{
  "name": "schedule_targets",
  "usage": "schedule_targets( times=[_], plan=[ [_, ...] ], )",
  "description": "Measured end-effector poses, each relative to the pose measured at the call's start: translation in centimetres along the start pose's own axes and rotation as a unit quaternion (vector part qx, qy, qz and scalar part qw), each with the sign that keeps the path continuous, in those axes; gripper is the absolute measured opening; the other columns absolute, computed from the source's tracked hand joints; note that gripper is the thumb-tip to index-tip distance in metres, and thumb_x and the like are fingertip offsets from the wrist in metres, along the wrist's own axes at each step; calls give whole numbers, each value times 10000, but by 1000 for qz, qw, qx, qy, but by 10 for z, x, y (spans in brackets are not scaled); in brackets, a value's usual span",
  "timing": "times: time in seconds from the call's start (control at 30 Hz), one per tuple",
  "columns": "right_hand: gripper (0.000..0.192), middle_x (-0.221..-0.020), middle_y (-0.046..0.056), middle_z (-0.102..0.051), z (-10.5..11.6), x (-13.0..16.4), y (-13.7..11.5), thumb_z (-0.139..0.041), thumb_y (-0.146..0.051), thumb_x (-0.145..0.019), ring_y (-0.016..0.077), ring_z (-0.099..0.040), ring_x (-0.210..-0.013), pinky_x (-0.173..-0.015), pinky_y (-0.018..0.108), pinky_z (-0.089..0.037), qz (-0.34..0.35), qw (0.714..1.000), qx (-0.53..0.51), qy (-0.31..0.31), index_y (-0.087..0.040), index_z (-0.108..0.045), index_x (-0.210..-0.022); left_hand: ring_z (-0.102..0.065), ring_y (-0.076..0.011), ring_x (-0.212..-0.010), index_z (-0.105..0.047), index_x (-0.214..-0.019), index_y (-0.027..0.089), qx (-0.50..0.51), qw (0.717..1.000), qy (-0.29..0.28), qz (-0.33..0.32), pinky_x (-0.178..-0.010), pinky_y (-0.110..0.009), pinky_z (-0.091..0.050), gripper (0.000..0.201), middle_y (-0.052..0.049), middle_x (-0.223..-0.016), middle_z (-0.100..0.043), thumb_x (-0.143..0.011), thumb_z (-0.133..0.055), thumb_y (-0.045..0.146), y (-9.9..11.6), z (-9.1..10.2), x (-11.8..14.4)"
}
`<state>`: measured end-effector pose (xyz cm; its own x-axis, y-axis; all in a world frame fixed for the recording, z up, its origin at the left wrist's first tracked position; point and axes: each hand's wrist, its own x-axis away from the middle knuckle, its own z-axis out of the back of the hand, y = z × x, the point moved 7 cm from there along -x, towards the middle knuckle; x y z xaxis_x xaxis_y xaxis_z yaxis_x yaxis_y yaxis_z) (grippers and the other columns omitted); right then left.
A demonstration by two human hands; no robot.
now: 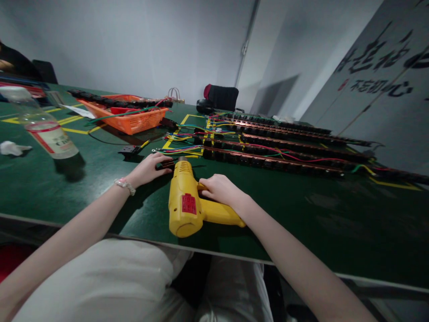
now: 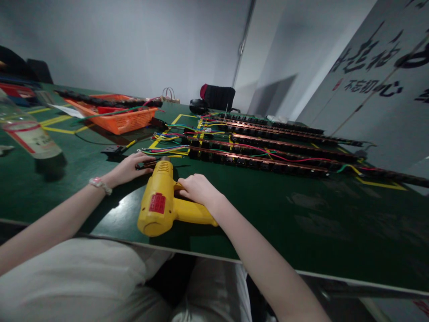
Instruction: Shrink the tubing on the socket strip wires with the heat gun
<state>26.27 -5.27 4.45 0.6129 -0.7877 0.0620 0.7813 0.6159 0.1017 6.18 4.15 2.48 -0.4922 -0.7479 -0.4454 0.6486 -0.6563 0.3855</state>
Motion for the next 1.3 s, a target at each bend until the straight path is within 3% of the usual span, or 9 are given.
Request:
schedule_targets(
  times=[0.3, 0.7, 0.9, 1.1, 1.3],
  plan=[
    [228, -926, 108, -722, 2, 2, 4, -497, -336, -952, 232, -666, -875, -696, 285, -373, -22, 1000, 11, -4, -170, -630, -1037, -564, -262, -1036, -660, -1162, 191, -1, 1000, -1, 3, -962, -411, -451, 551, -97, -1066, -603, -804, -575, 602, 2, 4, 3],
    [232, -939, 85, -719, 2, 14, 33, -474, -338, -962, 222, -663, -888, -689, 278, -380, -93, 995, 20, -15, -183, -624, -1049, -579, -250, -989, -664, -1065, 190, -3, 1000, -7, 6, -925, -386, -461, 503, -86, -1041, -610, -800, -581, 609, 7, 8, 4],
    [208, -924, 92, -723, 5, 13, 14, -503, -317, -950, 221, -661, -878, -722, 284, -378, -57, 998, 22, -15, -172, -629, -1029, -565, -263, -1033, -663, -1116, 189, -23, 1000, 5, 3, -965, -409, -446, 507, -95, -1062, -609, -818, -564, 586, 8, 5, 2],
    [197, -908, 89, -724, 4, 8, -10, -549, -323, -917, 214, -651, -854, -701, 280, -367, 2, 1000, 4, -2, -177, -641, -1013, -554, -272, -1050, -644, -1149, 193, -23, 1000, -19, -7, -964, -422, -450, 528, -107, -1097, -602, -817, -551, 594, 5, -2, 2],
    [205, -898, 84, -729, 2, 3, -12, -558, -327, -903, 213, -657, -843, -671, 276, -357, 11, 1000, 7, -10, -180, -660, -1006, -544, -270, -1082, -644, -1158, 177, -2, 1000, -11, -24, -994, -419, -443, 560, -124, -1148, -563, -799, -575, 602, 3, -3, 2]
  ],
)
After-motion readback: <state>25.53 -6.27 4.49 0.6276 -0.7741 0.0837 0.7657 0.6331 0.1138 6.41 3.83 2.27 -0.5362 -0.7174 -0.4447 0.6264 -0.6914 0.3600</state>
